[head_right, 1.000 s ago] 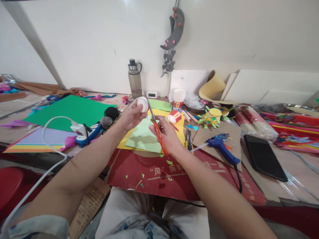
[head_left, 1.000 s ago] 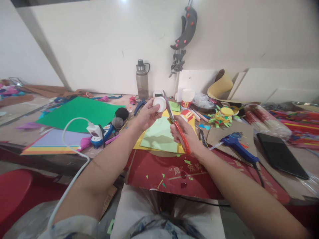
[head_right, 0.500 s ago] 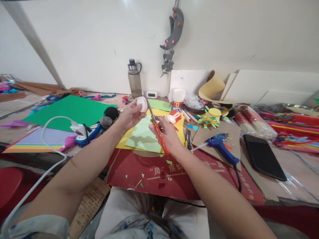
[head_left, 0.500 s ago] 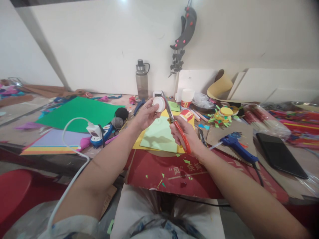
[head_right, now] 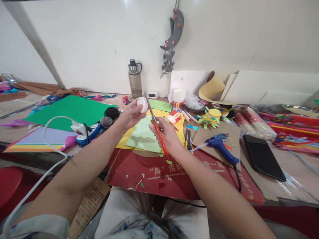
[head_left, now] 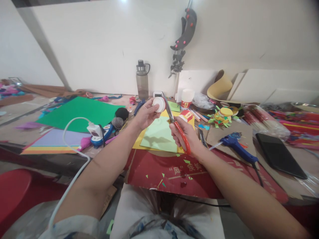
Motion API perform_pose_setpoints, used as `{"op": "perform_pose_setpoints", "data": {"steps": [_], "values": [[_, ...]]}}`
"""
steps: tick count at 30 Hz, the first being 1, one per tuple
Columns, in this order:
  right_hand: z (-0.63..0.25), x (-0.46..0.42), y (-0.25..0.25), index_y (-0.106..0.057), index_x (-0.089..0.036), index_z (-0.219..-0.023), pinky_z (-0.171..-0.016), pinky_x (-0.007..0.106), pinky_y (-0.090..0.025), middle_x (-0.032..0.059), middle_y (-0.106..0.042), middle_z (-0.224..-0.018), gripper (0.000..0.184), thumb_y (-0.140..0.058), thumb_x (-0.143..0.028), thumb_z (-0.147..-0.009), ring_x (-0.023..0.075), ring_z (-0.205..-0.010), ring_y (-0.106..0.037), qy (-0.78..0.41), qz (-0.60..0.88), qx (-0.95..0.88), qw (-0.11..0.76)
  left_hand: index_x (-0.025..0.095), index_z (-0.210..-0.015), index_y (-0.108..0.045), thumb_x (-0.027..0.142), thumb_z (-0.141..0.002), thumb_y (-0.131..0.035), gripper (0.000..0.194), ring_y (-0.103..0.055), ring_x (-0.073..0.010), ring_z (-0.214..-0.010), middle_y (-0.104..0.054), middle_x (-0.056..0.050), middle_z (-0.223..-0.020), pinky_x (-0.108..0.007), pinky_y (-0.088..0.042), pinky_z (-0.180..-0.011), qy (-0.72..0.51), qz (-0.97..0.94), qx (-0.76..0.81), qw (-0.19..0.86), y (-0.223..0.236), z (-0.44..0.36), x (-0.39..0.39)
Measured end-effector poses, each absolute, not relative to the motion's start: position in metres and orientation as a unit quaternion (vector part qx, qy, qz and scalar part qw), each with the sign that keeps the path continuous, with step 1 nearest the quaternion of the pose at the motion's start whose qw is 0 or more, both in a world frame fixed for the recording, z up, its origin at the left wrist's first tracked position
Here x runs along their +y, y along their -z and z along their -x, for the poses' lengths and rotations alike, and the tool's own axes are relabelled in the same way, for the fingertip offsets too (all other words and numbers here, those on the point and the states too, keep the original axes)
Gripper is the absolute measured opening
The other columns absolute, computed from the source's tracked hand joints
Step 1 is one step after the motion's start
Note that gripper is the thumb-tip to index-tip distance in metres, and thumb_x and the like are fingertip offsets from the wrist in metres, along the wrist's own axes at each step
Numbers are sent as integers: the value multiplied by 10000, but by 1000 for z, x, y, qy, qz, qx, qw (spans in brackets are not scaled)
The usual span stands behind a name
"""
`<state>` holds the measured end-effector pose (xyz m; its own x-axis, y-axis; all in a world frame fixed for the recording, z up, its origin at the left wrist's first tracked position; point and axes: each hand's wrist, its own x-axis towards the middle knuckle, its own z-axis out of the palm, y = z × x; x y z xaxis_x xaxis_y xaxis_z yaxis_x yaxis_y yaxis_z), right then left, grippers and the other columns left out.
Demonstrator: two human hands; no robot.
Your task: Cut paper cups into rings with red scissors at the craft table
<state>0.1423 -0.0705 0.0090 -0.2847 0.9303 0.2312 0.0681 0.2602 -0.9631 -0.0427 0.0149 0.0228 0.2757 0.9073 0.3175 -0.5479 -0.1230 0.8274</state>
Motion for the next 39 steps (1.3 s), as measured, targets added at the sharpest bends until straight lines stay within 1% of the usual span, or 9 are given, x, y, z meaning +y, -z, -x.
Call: {"op": "perform_pose_setpoints", "data": {"steps": [10,13,16,19,23,27,31,35,39], "values": [[-142,-71,-10,-556,-247,-1011,-287,197,-338,-100,-466,-598,471,-705,-628,-777,68,-348,-396,-507,396,-622,446,171,-1013,-656,253,-601,-931,502,-546,-40,-580,-641,32,-764,-138,-408,-471,-580,-471,191,636,-25,44,16],[-143,-71,-11,-560,-243,-1030,-289,189,-352,-91,-485,-611,471,-708,-616,-783,68,-360,-423,-501,404,-609,464,171,-1006,-669,260,-600,-931,492,-538,-33,-564,-645,30,-759,-130,-404,-468,-580,-466,202,638,-24,46,19],[-145,-68,-14,-544,-236,-984,-295,195,-375,-84,-489,-617,481,-691,-650,-788,67,-364,-429,-485,419,-583,500,156,-984,-693,311,-654,-908,423,-518,-28,-518,-647,17,-734,-126,-377,-437,-567,-466,253,630,-20,49,25],[-151,-62,-17,-501,-238,-896,-293,203,-388,-76,-493,-616,507,-679,-698,-778,72,-373,-448,-466,434,-562,529,122,-946,-719,348,-706,-878,365,-499,-30,-461,-644,-8,-702,-138,-355,-404,-503,-500,332,622,-13,53,31],[-158,-53,-17,-480,-244,-868,-298,196,-385,-69,-516,-615,525,-677,-723,-778,76,-390,-470,-447,430,-548,561,87,-956,-746,343,-725,-869,366,-538,-59,-453,-650,-44,-663,-162,-377,-412,-394,-576,367,615,-2,54,36],[-162,-50,-16,-465,-241,-840,-316,199,-402,-66,-518,-614,545,-682,-737,-774,74,-400,-472,-443,415,-551,573,121,-1089,-733,329,-738,-860,426,-597,-99,-479,-692,-64,-689,-195,-432,-449,-355,-625,395,572,5,52,37],[-162,-52,-19,-473,-238,-819,-328,198,-401,-64,-522,-625,535,-684,-728,-781,65,-401,-459,-434,413,-552,580,108,-1045,-739,377,-775,-825,391,-615,-118,-513,-701,-82,-695,-217,-459,-467,-315,-673,423,519,3,51,32],[-161,-55,-25,-452,-240,-780,-314,212,-366,-68,-531,-598,512,-671,-702,-809,74,-375,-452,-403,403,-538,621,97,-1066,-724,351,-863,-732,325,-644,-118,-557,-719,-77,-715,-221,-493,-528,-233,-704,447,500,-7,46,20],[-163,-57,-28,-450,-248,-773,-317,227,-359,-54,-559,-620,446,-634,-644,-863,86,-380,-477,-377,379,-538,651,92,-1062,-722,385,-951,-586,342,-621,-135,-489,-668,-53,-599,-246,-472,-503,-159,-737,482,447,-19,41,9]]}}
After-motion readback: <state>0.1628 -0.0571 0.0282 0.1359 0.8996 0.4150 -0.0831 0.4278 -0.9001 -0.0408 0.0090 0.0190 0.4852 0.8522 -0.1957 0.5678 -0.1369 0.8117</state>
